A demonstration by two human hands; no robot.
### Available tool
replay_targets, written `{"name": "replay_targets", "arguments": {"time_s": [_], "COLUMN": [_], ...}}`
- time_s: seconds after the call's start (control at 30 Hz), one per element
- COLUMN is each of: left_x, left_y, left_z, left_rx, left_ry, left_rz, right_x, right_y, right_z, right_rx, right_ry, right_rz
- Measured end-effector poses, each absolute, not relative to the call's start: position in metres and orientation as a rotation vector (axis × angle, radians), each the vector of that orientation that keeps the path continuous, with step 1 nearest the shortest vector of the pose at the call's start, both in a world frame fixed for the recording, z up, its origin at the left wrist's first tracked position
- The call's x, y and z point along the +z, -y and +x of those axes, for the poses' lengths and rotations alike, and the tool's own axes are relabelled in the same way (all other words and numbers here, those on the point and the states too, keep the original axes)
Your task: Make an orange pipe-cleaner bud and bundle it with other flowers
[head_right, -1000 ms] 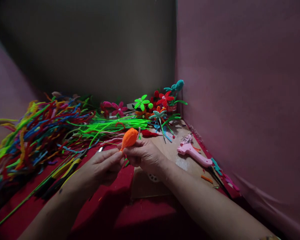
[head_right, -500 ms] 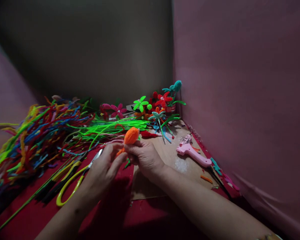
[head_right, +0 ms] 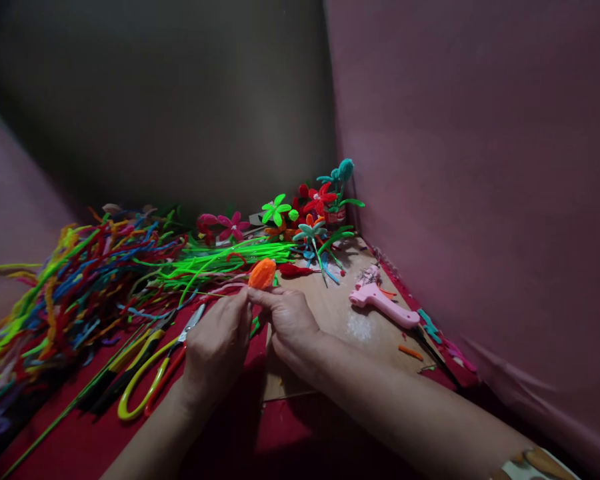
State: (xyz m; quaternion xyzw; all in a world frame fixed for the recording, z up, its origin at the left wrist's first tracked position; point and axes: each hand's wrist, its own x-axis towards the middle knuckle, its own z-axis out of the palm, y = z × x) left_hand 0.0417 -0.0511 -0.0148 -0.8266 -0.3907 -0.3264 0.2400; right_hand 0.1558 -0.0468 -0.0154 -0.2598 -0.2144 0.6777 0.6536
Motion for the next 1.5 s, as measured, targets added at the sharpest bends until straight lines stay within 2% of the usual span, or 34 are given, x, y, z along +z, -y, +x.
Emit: {"name": "replay_targets", "arguments": {"time_s": [0.07,0.17,0.27,0.37,0.5,0.83,1.17,1.5], "left_x": [-0.012,-0.006,0.004,0.013,0.017,0.015,0.027,0.033], "left_y": [0.049,0.047,0.049,0.054,0.055,0.052,0.028,0.028], "left_z": [0.040,0.039,0.041,0.044,0.044,0.047,0.037,0.036], "left_rx": [-0.976,-1.322,-1.714,-1.931,-2.152,-2.227,-2.759,-2.512], "left_ry": [1.052,1.087,1.374,1.716,1.798,1.792,1.851,1.759], "left_rz": [-2.319,-2.430,-2.484,-2.519,-2.577,-2.602,-2.773,-2.847], "right_x": [-0.016,-0.015,-0.012,-0.009,-0.007,0.000,0.003,-0.006], "right_y": [0.047,0.047,0.047,0.047,0.048,0.040,0.034,0.019], "right_z": [0.158,0.160,0.161,0.162,0.161,0.154,0.154,0.171], "right_rx": [1.512,1.489,1.502,1.490,1.420,1.406,1.320,1.165], "right_ry": [0.581,0.719,0.782,0.825,0.864,0.820,0.915,0.783], "right_rz": [-0.590,-0.543,-0.449,-0.434,-0.452,-0.488,-0.574,-0.650]}}
